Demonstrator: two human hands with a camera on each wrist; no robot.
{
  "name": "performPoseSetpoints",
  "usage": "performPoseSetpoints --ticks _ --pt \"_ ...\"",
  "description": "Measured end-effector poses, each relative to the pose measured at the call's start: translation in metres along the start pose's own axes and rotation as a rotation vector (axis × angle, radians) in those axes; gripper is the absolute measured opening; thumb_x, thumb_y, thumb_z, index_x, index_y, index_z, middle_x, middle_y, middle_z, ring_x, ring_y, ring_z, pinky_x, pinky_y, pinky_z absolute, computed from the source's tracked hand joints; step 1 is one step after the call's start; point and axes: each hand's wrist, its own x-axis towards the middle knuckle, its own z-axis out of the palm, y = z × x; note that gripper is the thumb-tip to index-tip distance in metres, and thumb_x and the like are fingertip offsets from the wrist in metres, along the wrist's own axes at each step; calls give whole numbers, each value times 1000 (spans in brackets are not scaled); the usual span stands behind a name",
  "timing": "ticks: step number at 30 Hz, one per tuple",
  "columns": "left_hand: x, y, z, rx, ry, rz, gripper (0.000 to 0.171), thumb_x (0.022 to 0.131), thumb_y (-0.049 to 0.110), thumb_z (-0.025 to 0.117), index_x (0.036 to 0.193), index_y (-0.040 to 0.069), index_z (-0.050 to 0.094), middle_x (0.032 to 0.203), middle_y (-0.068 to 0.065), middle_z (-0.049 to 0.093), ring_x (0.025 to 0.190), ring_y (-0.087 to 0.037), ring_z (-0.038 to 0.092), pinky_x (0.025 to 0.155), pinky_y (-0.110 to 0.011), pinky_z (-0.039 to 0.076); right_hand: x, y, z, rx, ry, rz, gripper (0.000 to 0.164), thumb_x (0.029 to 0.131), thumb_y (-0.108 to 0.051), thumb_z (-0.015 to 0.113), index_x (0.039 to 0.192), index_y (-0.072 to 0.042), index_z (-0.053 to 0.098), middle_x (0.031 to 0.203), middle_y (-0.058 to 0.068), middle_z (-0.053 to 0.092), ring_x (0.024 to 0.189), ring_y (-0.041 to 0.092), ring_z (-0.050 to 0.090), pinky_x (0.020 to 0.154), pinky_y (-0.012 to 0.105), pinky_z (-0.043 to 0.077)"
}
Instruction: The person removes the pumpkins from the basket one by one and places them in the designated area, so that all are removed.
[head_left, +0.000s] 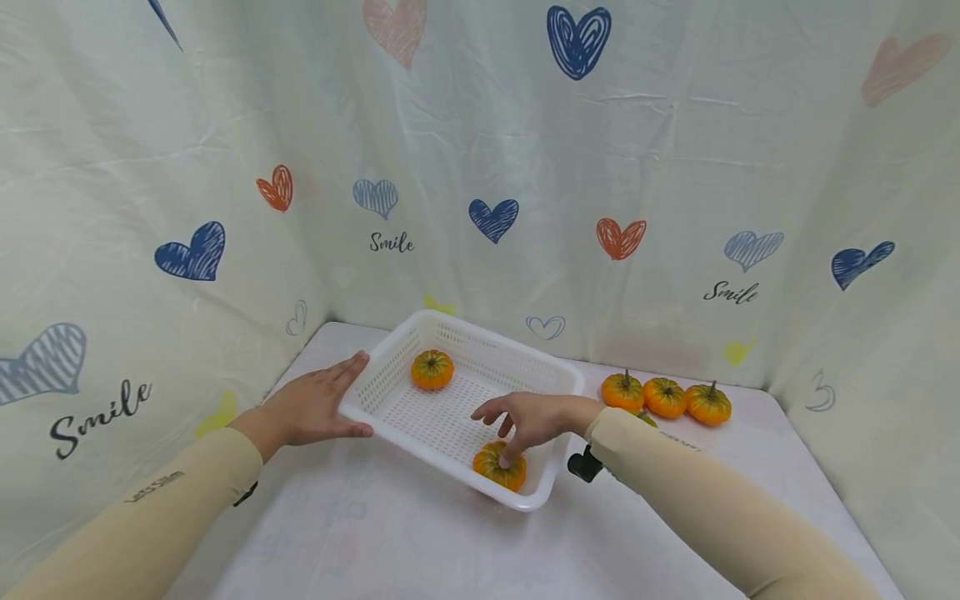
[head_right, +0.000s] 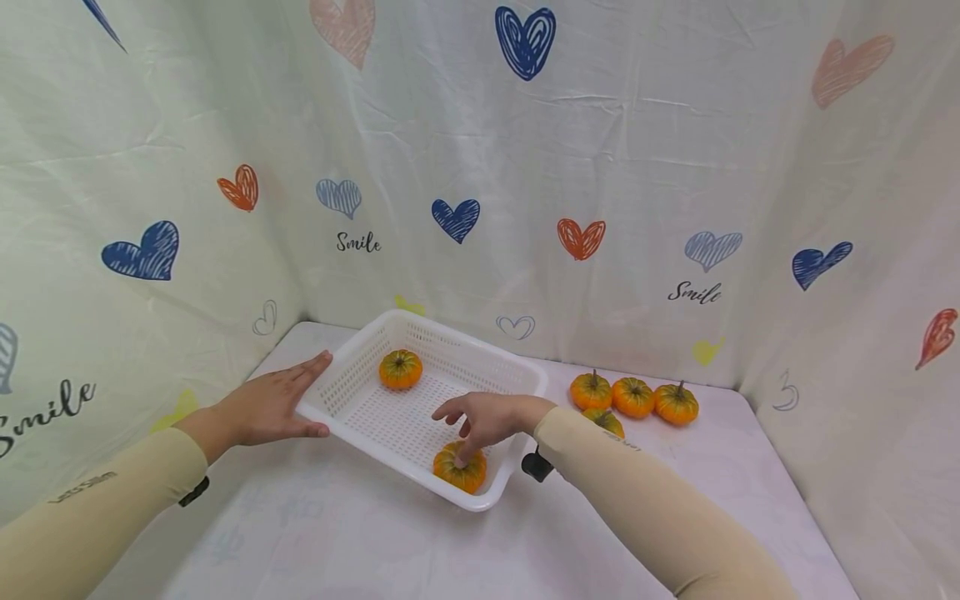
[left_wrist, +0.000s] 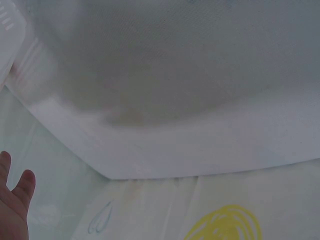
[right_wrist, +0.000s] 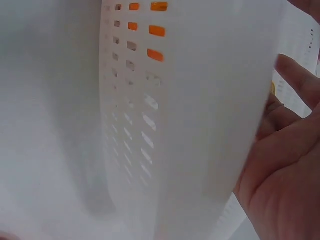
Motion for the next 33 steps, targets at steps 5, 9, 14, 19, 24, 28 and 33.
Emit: performPoseSetpoints --ticks 5,9,14,19,24,28,33 --pt "0 1 0 0 0 0 123 76 89 45 158 1 17 163 -16 21 141 -40 34 111 -56 33 1 1 2 -19 -14 37 71 80 -16 85 144 -20 54 140 6 53 122 28 54 94 40 52" --pt "-1 2 -1 1 -4 -1 123 77 88 46 158 1 17 163 -16 20 142 -40 33 111 -56 33 2 1 4 -54 -25 65 72 78 -18 87 143 -22 55 138 3 53 122 25 53 93 38 52" --pt "-1 2 -1 1 1 -4 123 76 88 47 158 1 17 163 -16 21 141 -40 34 110 -56 33 2 3 5 -82 -49 103 73 78 -18 87 143 -23 55 135 0 54 121 23 52 99 42 49" --pt "0 3 -1 -5 5 -8 124 76 89 47 158 2 17 163 -16 21 141 -41 34 110 -56 33 1 1 8 -103 -48 137 70 78 -17 87 141 -23 56 131 -2 55 116 21 53 102 44 46" --pt "0 3 0 -9 -4 -9 124 75 90 45 159 2 16 164 -15 19 142 -40 32 111 -56 32 1 1 11 -144 -42 151 68 80 -19 86 141 -23 56 130 -1 56 114 19 52 102 42 47" --pt "0 3 0 -9 -7 -8 124 75 90 45 159 2 16 164 -14 19 143 -40 31 112 -56 31 2 2 10 -180 -39 160 66 81 -22 85 141 -23 56 128 -3 57 110 17 52 98 38 50" --pt "0 1 -1 3 -4 -1 125 75 90 44 158 1 16 163 -16 20 142 -40 33 111 -55 32 3 4 7 -231 -35 179 59 84 -27 82 138 -25 58 122 -7 60 108 16 54 96 37 51"
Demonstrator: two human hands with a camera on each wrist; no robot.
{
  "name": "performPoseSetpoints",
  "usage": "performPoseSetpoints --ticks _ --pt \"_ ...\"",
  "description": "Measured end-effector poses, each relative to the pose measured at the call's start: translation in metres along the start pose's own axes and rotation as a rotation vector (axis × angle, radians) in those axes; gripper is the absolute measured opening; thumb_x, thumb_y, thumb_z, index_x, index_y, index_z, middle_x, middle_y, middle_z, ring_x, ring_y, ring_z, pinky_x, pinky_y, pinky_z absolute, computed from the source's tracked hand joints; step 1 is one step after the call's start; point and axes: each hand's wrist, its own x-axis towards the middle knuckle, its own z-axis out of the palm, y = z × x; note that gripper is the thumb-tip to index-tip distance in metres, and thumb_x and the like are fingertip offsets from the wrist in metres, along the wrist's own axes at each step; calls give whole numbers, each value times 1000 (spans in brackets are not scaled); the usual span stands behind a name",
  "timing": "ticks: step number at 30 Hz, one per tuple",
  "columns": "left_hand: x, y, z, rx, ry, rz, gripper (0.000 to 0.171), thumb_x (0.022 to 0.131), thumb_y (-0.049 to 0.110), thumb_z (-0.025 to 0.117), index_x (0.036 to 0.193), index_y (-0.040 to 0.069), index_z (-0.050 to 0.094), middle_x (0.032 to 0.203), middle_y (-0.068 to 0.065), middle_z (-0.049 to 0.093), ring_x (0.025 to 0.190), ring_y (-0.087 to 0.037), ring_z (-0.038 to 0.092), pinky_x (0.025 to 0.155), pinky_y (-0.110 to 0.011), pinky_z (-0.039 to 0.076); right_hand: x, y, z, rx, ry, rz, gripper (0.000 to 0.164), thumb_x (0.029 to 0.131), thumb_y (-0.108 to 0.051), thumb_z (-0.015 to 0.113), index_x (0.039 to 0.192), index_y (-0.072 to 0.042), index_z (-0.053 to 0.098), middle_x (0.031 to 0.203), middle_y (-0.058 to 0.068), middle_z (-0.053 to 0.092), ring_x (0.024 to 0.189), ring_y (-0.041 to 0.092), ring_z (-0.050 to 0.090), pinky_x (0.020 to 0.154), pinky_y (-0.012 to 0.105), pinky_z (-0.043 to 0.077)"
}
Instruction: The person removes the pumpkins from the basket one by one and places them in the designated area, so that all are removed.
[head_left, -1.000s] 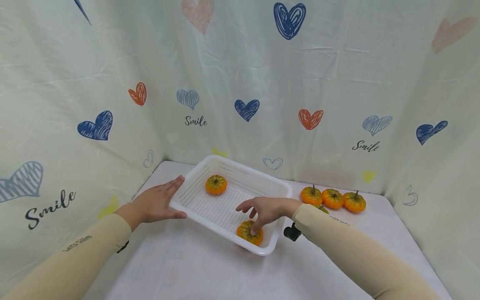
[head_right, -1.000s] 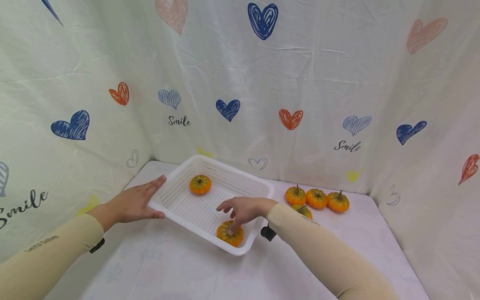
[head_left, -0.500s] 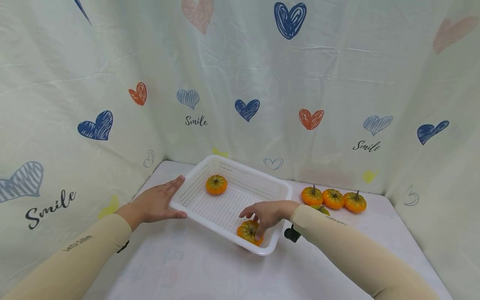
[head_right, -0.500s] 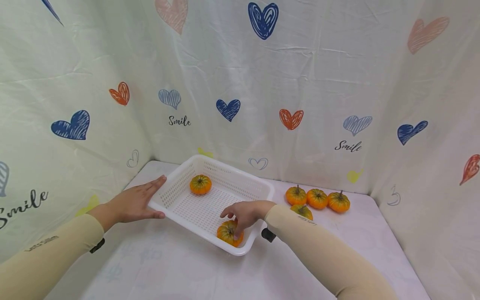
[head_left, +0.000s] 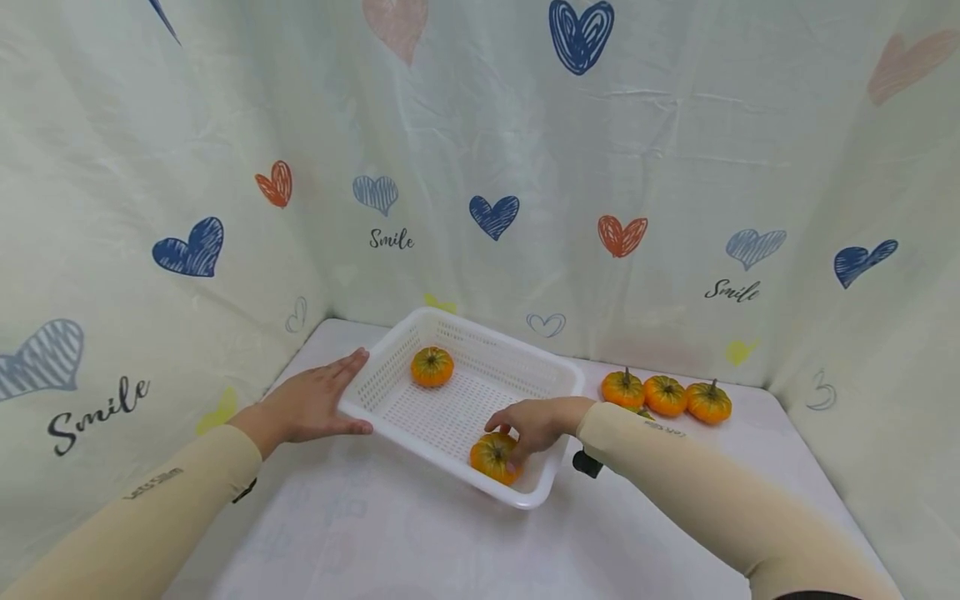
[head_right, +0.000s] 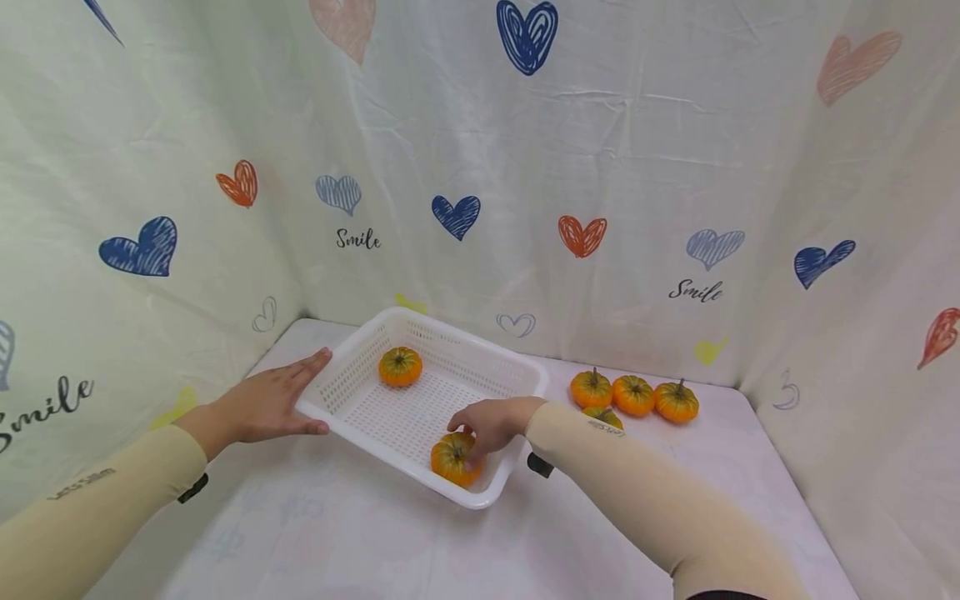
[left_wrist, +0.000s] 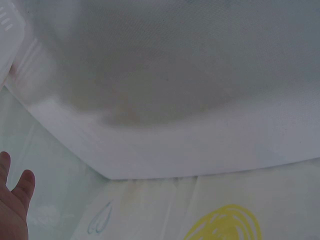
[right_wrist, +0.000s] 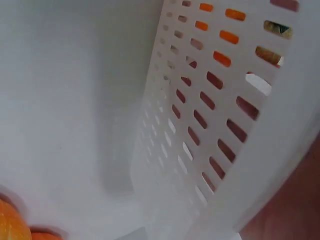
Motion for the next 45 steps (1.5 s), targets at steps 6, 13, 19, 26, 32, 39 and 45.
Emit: performPoseSetpoints --ticks 6,13,19,26,32,39,45 --pt "0 -2 1 -4 -4 -2 125 75 91 43 158 2 16 163 -16 20 142 -40 33 112 -54 32 3 -3 -4 -53 -7 35 54 85 -30 81 135 -27 60 118 -9 61 106 15 55 99 39 49" --pt "0 -3 2 -5 3 1 126 75 91 43 158 1 16 163 -17 20 142 -41 33 112 -54 32 8 -9 -10 -105 -30 29 52 86 -29 80 134 -24 61 117 -7 62 109 15 54 102 39 46" --pt "0 -3 1 -7 1 0 126 74 91 42 158 1 16 163 -16 20 141 -41 34 111 -54 33 12 -11 -13 -97 -34 47 53 85 -32 81 134 -24 61 119 -5 62 108 16 55 98 39 50" --pt "1 -4 1 -12 4 12 125 75 90 44 158 1 16 163 -16 20 142 -40 33 112 -54 32 17 -11 -14 -12 -27 60 53 86 -30 80 135 -23 60 121 -3 60 104 17 57 85 38 57" --pt "1 -4 2 -14 14 19 124 76 89 44 158 0 17 163 -17 21 141 -40 34 111 -54 33 20 -13 -17 29 -27 69 54 88 -28 79 137 -21 59 124 1 60 104 18 59 83 37 58" --pt "0 -3 2 -16 13 18 124 77 89 46 158 0 17 163 -17 21 141 -40 34 112 -53 32 22 -16 -22 46 -57 89 60 86 -28 80 141 -23 55 127 2 59 106 19 59 87 42 56" --pt "1 -3 2 -19 22 22 122 78 86 49 157 -1 18 163 -17 21 142 -40 34 112 -53 32 25 -24 -27 42 -87 97 66 84 -26 82 143 -22 53 129 5 58 100 20 61 88 43 56"
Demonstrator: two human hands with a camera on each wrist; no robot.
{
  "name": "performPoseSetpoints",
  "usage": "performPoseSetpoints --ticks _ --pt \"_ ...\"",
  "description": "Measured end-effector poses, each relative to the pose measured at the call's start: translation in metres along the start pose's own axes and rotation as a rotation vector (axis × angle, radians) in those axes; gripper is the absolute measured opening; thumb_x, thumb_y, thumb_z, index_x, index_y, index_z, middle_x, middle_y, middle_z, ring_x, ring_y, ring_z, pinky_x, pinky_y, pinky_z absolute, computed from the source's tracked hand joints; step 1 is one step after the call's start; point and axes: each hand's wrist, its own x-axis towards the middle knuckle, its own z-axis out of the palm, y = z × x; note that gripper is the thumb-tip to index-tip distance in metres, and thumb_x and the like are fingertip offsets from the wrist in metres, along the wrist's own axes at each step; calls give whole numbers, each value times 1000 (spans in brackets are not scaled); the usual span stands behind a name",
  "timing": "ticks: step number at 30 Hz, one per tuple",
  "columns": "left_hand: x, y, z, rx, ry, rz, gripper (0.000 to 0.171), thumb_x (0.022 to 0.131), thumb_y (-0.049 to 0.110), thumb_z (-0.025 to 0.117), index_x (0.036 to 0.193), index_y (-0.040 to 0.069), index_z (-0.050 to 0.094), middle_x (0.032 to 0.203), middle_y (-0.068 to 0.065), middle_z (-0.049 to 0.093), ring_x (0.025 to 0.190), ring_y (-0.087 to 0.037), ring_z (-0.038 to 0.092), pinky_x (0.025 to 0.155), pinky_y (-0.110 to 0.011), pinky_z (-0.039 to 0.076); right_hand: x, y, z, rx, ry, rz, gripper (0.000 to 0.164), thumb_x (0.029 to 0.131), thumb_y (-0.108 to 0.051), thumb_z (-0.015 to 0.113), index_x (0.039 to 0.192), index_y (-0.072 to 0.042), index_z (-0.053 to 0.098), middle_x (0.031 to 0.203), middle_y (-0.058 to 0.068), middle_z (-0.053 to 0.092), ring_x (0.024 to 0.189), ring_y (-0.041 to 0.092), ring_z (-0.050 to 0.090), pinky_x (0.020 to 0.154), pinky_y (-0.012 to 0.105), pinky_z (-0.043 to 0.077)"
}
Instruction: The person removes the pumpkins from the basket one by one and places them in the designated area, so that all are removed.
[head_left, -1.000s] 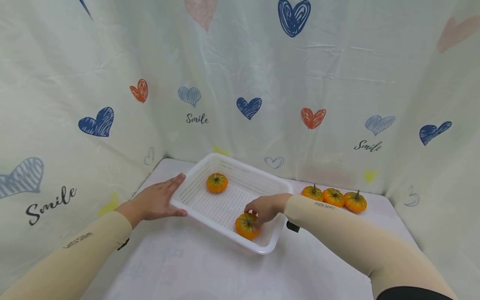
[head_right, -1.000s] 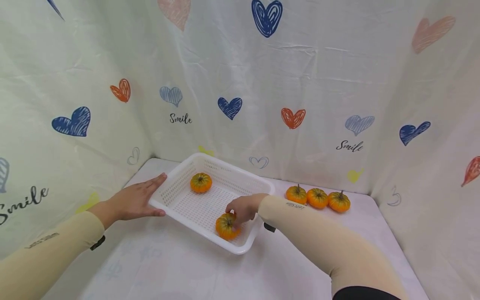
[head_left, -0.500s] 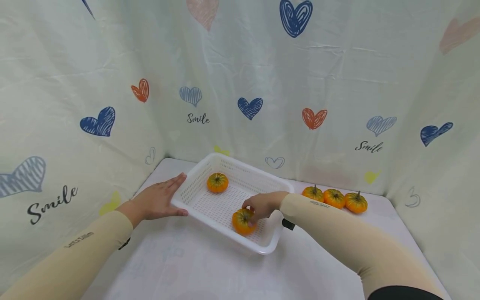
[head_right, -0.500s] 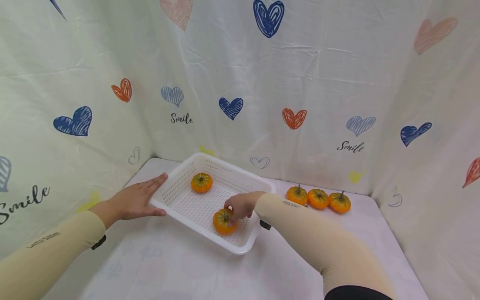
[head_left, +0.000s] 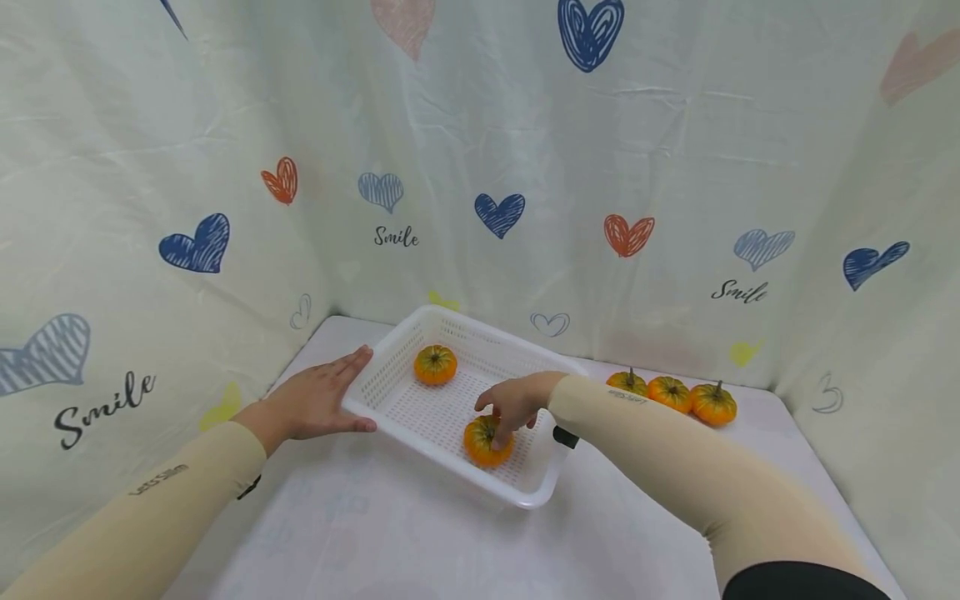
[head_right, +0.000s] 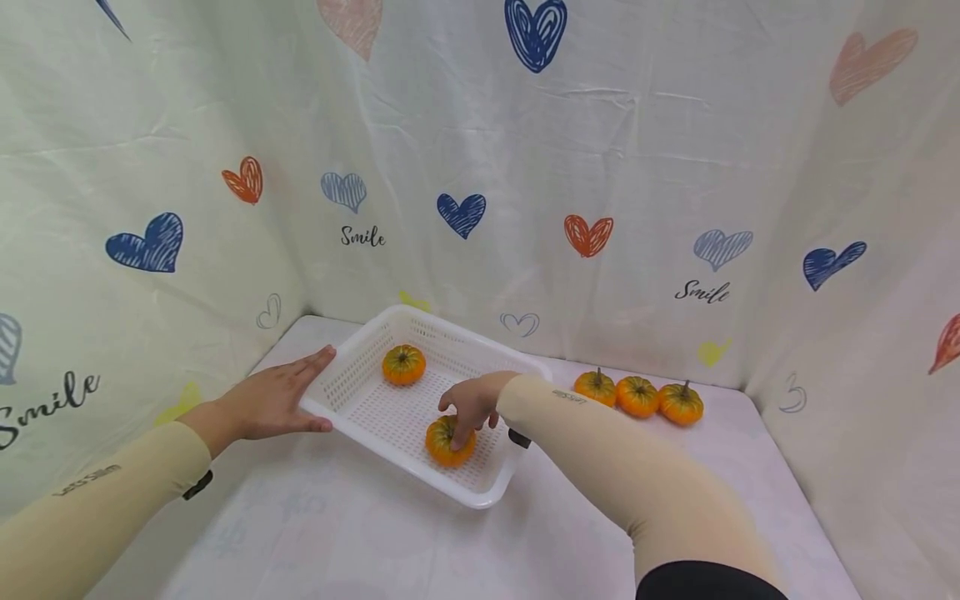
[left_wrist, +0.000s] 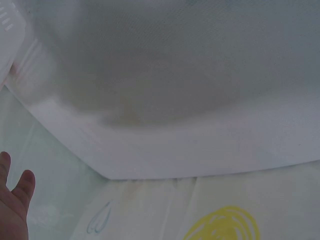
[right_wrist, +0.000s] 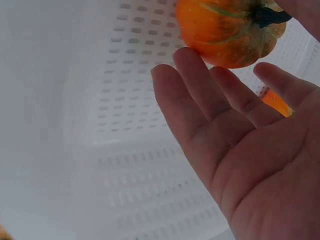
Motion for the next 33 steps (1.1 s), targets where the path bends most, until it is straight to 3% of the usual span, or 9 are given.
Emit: performPoseSetpoints --ticks 8,19,33 --pt "1 0 2 -1 8 5 122 77 85 51 158 0 17 163 -17 21 142 -40 34 111 -54 33 6 -3 2 1 -25 19 63 85 -27 82 141 -20 54 126 3 60 93 19 63 86 41 57" --pt "2 -1 0 17 -21 -10 125 76 90 44 158 1 15 163 -16 19 143 -39 32 112 -54 32 16 5 -4 140 -1 -6 59 88 -21 79 141 -19 55 114 6 61 91 30 69 80 42 59" --pt "2 -3 2 5 -13 -7 124 76 88 48 158 1 16 163 -15 20 143 -38 32 112 -54 32 25 11 -7 204 -27 -54 67 87 -20 80 146 -22 51 122 7 61 90 27 68 82 43 58"
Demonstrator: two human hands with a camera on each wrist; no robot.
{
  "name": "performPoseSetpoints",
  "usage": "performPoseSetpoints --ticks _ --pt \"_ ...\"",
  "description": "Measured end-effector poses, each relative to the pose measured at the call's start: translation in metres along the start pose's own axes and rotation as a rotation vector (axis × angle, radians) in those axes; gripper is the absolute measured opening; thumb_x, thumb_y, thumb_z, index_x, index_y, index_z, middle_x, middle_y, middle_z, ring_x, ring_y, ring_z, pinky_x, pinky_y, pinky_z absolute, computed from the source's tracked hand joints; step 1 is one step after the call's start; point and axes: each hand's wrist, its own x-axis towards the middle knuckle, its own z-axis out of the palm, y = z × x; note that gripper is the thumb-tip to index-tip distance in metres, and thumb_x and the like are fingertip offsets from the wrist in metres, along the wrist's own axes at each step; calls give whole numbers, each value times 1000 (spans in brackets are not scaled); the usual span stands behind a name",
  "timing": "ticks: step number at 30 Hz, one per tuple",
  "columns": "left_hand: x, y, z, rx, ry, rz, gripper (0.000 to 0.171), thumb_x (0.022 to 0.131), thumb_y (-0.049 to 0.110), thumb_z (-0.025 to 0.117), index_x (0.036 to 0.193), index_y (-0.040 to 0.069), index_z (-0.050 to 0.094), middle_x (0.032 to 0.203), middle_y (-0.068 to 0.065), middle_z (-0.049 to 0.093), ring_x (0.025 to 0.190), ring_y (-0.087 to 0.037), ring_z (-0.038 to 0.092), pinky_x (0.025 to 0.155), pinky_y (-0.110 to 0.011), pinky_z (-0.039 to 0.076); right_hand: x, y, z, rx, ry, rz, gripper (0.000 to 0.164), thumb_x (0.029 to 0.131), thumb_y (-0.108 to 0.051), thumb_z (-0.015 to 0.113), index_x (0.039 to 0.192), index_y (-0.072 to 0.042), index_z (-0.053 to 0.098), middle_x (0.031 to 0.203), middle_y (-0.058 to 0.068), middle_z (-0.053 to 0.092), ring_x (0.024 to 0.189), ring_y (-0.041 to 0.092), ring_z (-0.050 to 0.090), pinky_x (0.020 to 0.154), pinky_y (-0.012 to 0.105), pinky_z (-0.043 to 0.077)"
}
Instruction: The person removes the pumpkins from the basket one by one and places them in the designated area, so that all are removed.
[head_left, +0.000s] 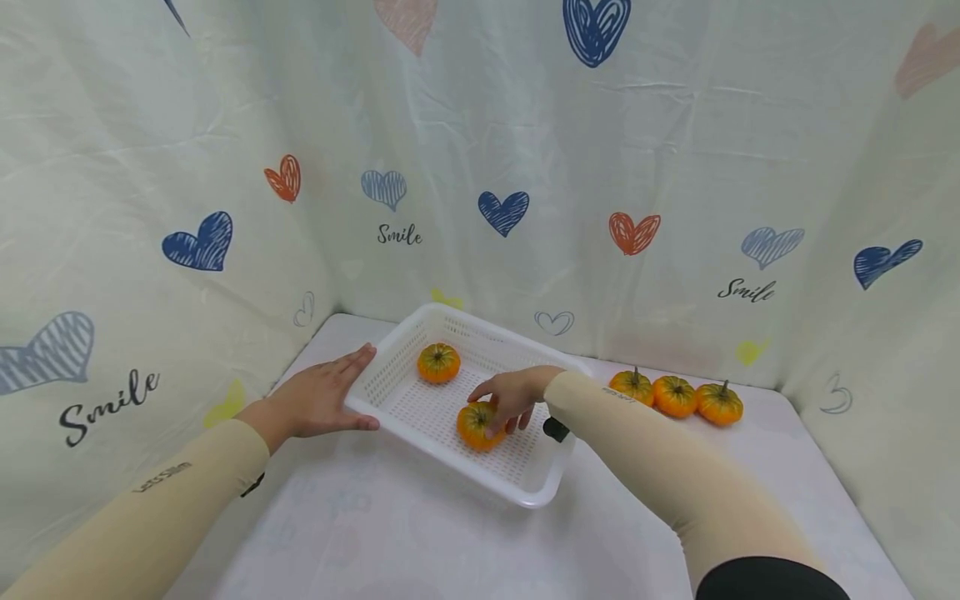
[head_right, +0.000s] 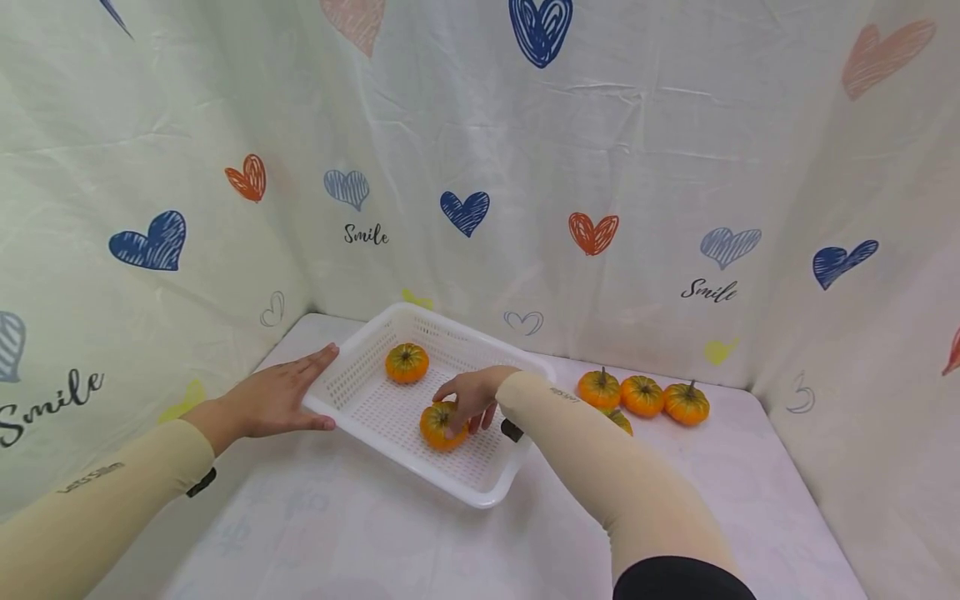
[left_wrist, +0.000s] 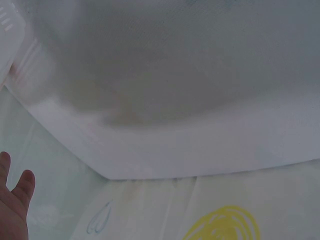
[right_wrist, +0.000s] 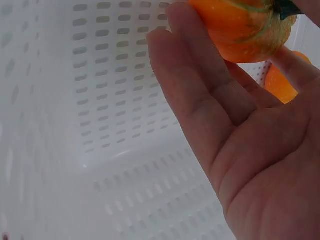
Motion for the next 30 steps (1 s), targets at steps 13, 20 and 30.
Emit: performPoseSetpoints --ticks 13,20,30 --pt "0 2 1 1 1 -14 123 76 87 49 159 3 15 163 -15 21 142 -39 34 111 -54 33 10 4 5 -18 32 -21 77 79 -15 86 146 -28 51 145 7 49 104 22 61 79 40 59" --pt "-1 1 -1 -2 -4 -7 124 76 90 44 159 3 15 163 -15 20 142 -39 33 112 -54 32 13 5 7 -27 56 -25 79 76 -16 88 145 -31 52 150 4 42 116 22 53 80 38 58" --pt "-1 2 -1 -8 -3 -5 123 76 89 45 159 2 16 163 -15 20 142 -39 33 112 -54 32 15 5 8 -13 67 -36 74 75 -14 89 139 -34 57 144 1 47 114 20 53 78 37 59"
